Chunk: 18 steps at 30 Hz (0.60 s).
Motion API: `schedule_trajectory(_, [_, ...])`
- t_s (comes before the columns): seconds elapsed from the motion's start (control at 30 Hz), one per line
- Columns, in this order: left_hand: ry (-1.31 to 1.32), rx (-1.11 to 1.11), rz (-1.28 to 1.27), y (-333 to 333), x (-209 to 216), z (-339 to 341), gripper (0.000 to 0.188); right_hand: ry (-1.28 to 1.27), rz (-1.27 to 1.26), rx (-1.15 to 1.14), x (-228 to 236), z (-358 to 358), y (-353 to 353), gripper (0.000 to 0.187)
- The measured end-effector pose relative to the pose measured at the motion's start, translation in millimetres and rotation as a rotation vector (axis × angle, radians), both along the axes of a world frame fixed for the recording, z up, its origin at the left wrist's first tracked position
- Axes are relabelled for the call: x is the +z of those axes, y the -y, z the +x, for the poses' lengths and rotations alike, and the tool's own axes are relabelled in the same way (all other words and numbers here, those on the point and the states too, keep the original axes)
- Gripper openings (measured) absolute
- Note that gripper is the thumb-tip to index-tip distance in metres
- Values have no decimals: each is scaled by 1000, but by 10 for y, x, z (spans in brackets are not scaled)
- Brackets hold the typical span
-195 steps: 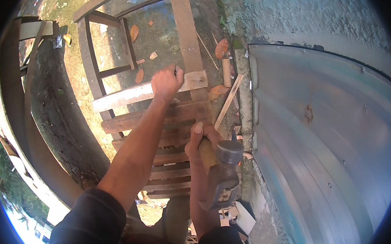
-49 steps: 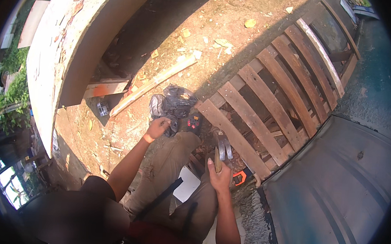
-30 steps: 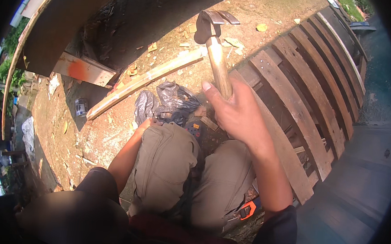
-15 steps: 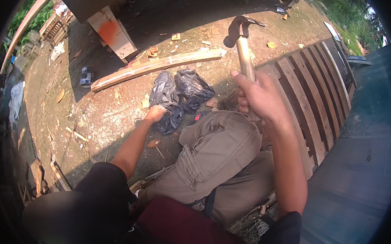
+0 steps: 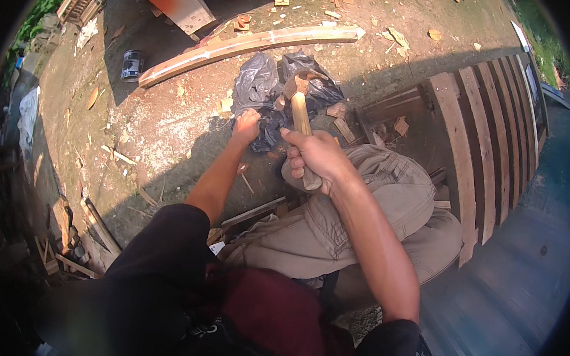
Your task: The person sits on the ground and uses a file to smooth a small wooden block. They then place a wooden plank onto a pallet frame and secure it by hammering nails into place.
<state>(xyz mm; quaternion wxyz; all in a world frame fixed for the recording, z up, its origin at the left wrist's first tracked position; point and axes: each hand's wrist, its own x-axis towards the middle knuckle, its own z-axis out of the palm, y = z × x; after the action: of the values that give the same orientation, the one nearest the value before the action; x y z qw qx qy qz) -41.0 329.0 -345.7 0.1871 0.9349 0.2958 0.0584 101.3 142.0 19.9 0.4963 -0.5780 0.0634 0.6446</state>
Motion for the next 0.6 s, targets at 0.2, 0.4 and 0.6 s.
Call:
schedule_trajectory(0.2, [-180, -2, -86, -14, -81, 122, 27, 29, -4, -99, -59, 125, 34, 23])
schedule_trajectory(0.4, [-109, 51, 49, -351, -502, -199, 25, -10, 25, -94, -54, 87, -56, 24])
schedule_trajectory(0.6, [-191, 157, -296, -112, 440, 190, 25, 21, 0, -126, -96, 114, 44, 25])
